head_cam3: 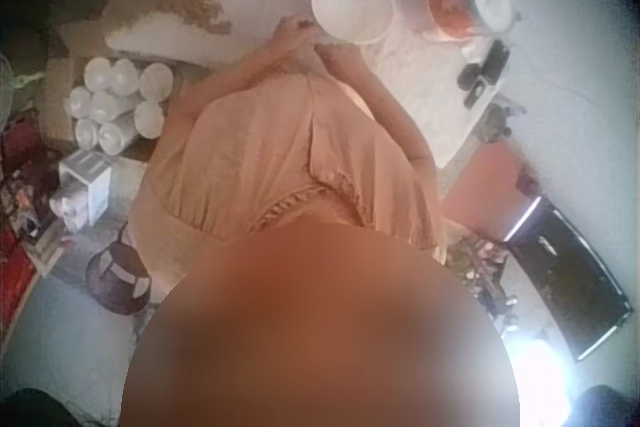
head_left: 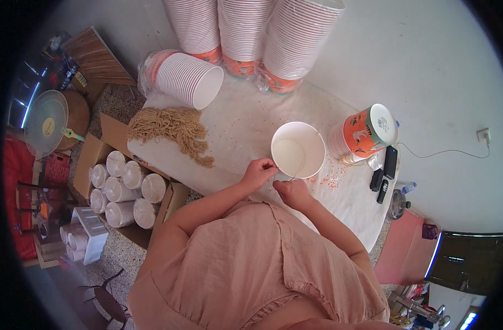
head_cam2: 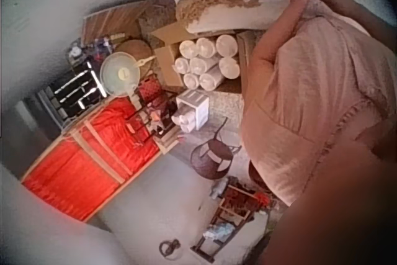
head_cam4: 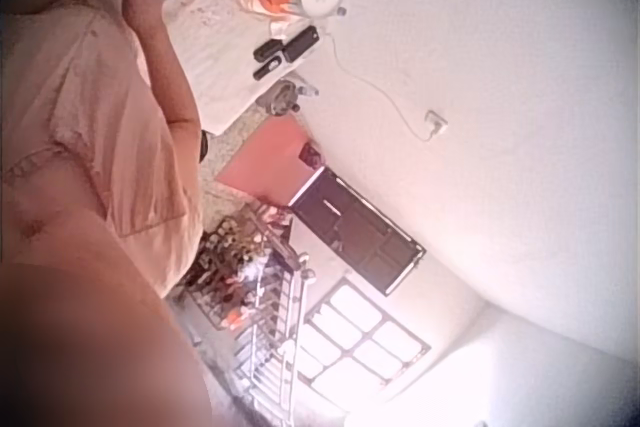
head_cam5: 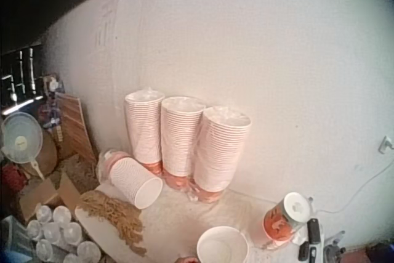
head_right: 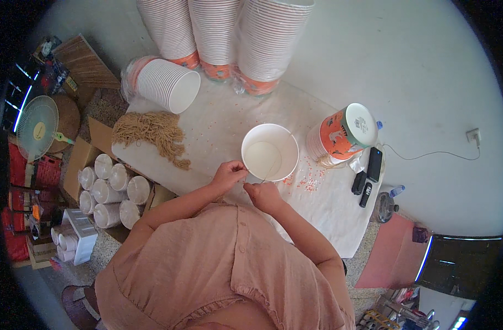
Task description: Threading string through the rim of paper containers at a workbench for assembly.
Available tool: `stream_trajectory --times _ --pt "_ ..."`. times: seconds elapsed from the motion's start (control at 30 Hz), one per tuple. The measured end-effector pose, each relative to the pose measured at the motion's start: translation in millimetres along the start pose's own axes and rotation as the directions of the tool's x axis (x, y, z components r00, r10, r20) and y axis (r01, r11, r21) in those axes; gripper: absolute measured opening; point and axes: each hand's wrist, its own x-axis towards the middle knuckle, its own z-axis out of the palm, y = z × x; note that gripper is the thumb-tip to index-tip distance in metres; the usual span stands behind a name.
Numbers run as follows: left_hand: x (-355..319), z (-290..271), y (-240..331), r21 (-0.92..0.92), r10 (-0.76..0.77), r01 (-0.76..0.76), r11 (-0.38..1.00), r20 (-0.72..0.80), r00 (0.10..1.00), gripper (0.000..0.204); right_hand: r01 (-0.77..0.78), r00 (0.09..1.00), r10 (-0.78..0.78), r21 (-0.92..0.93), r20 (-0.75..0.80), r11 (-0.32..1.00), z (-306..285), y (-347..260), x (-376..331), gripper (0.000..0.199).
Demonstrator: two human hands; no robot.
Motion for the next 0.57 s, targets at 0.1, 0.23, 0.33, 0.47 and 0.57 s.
stream_trajectory --times 0.1,0.23,0.33,0.47,0.57 --pt "-2.3 -2.1 3.9 0.017 -0.039 0.039 0.999 0.022 0.999 0.011 0.017 1.0 -0.017 0.0 0.002 1.0 -1.7 3.2 -0.2 0.005" --pt "-1.6 -1.4 1.5 0.014 0.034 -0.034 0.999 0.013 0.999 0.011 -0.013 0.999 0.014 -0.024 0.035 1.0 -1.8 0.7 0.5 0.007" --pt "-1.3 -6.1 2.2 -0.033 0.022 -0.02 0.999 0.059 0.998 0.012 -0.021 0.999 0.021 -0.002 -0.028 1.0 4.0 4.5 -1.2 0.006" --pt "3.9 -23.0 18.0 0.234 0.203 -0.197 0.952 0.0 0.979 0.013 -0.064 0.998 0.064 0.008 0.004 0.998 -1.9 4.7 -3.7 0.009" --pt "1.9 -26.0 48.0 0.492 0.425 -0.39 0.778 0.043 0.904 0.024 -0.112 0.994 0.113 0.08 -0.008 0.99 -5.7 2.8 -7.6 0.012"
